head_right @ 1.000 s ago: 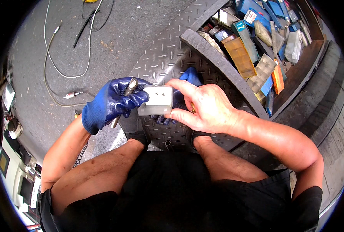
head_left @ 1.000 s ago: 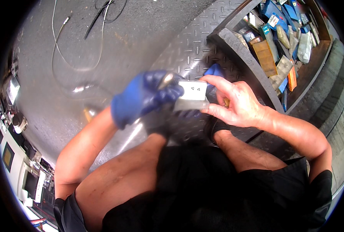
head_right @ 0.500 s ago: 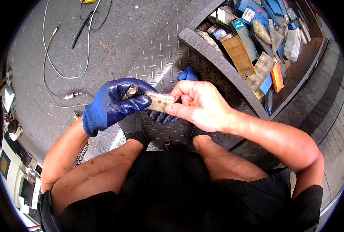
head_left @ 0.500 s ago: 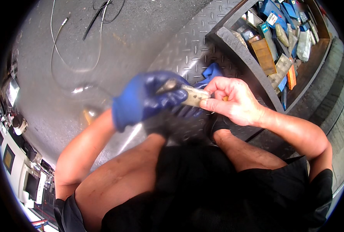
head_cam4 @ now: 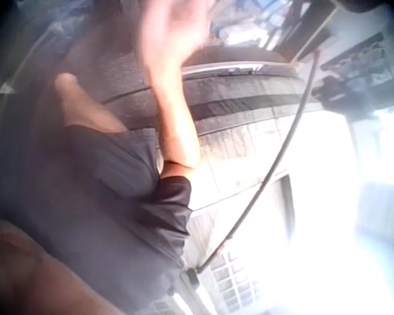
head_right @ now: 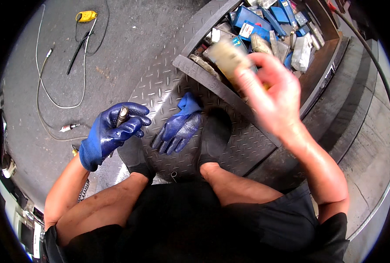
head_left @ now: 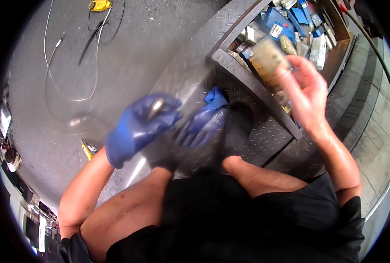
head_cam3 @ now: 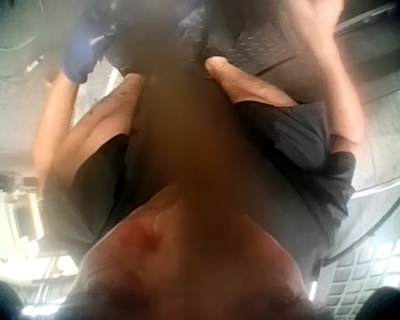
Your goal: The person sits on the floor and sharpens a metal tool using various sharpening stones and a small yellow block. They repeatedly rub the tool against the stones and the block, occasionally picking up new stones from a nearby box.
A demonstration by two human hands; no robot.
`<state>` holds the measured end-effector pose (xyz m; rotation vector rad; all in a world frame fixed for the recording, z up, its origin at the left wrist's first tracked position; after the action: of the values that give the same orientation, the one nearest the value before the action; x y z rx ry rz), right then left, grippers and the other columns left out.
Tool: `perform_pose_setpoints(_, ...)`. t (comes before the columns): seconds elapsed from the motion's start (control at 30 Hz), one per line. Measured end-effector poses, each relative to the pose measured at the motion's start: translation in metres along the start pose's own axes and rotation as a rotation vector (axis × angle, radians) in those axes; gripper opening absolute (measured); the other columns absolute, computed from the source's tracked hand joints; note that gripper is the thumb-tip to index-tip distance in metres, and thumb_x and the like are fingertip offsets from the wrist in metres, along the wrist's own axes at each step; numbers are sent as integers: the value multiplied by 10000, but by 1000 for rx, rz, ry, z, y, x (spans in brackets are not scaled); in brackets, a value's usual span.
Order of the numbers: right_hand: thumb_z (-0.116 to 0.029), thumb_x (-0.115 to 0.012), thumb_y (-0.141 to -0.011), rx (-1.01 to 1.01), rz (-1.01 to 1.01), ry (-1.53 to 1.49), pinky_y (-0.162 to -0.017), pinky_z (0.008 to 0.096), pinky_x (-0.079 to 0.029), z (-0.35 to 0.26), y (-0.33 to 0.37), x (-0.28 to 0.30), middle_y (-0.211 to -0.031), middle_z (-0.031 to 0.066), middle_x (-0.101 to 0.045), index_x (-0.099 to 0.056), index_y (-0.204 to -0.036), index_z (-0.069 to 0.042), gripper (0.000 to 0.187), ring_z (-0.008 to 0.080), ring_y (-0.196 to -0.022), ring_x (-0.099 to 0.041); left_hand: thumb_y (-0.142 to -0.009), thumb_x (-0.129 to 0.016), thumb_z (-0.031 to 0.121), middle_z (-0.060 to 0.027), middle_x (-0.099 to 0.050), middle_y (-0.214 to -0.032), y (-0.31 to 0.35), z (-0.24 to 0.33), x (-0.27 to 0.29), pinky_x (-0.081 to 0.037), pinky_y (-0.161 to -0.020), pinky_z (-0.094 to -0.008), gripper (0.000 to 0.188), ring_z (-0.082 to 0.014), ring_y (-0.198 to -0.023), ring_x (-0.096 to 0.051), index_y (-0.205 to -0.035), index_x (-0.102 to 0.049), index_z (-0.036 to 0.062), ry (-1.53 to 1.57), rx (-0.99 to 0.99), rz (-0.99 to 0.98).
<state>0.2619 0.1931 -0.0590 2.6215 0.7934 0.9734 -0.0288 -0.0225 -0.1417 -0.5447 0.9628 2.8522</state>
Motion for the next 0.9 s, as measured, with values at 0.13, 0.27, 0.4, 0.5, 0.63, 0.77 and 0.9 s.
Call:
perform_pose_setpoints(0.13,-365,-742,-1027,-20,126,441,-610,304,-469,28,-20,42,-678,50,-676,-746,-1223,12,425,76,-647,-595,-1089,-659,130,-94,-751,-1201,-5,5,-5,-609,-935,-339,303,-165,-1114,-720,-1365,-660,5,-102,69,-1)
perform_pose_setpoints(0.27,-484,-726,-1016,20,233,661,-637,359,-503,22,-16,48,-670,89,-685,-762,-1269,-36,516,176,-627,-639,-1092,-656,141,-95,-755,-1186,-6,5,-4,-609,-934,-335,294,-158,-1095,-723,-1354,-666,7,-116,127,22)
perform_pose_setpoints(0.4,-312,-680,-1090,213,251,426,-686,281,-511,-1,-8,41,-738,16,-674,-745,-1191,-15,321,99,-695,-607,-1085,-647,124,-93,-763,-1157,-5,5,-4,-610,-928,-335,275,-155,-1071,-727,-1331,-676,3,-153,214,38)
perform_pose_setpoints(0.5,-234,-571,-1143,131,-132,125,-806,262,-497,-37,18,6,-956,11,-677,-731,-1163,-16,272,76,-898,-595,-1075,-646,111,-91,-769,-1135,-3,5,-6,-605,-913,-327,263,-151,-1055,-725,-1309,-684,-2,-207,203,38)
perform_pose_setpoints(0.63,-286,-556,-1138,-299,-480,-394,-699,215,-437,-17,32,-22,-891,-38,-600,-678,-1285,-19,329,46,-767,-521,-1067,-649,101,-87,-771,-1131,-4,-1,-9,-595,-907,-324,264,-151,-1048,-722,-1304,-686,-8,-228,113,-3)
perform_pose_setpoints(0.77,-195,-631,-1102,-369,-445,-379,-719,190,-473,-19,32,-28,-953,-28,-671,-663,-1335,-7,300,30,-801,-578,-1069,-637,92,-90,-766,-1151,-4,14,-15,-597,-928,-336,266,-155,-1064,-720,-1310,-684,-11,-229,168,-35)
perform_pose_setpoints(0.9,-91,-717,-1041,-160,-211,-288,-778,219,-522,-15,30,-18,-1012,-10,-711,-694,-1305,-19,275,45,-876,-624,-1069,-631,90,-99,-762,-1161,-2,3,-14,-604,-952,-350,272,-167,-1081,-726,-1317,-679,-14,-130,139,-58)
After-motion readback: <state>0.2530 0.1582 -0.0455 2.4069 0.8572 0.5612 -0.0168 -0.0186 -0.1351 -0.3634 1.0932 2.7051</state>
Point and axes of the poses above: each hand's wrist, its own y-axis away from the middle knuckle, its own x-axis out of the back of the hand, z = x × y, the point moved 2 cm from there along -y, towards the middle knuckle
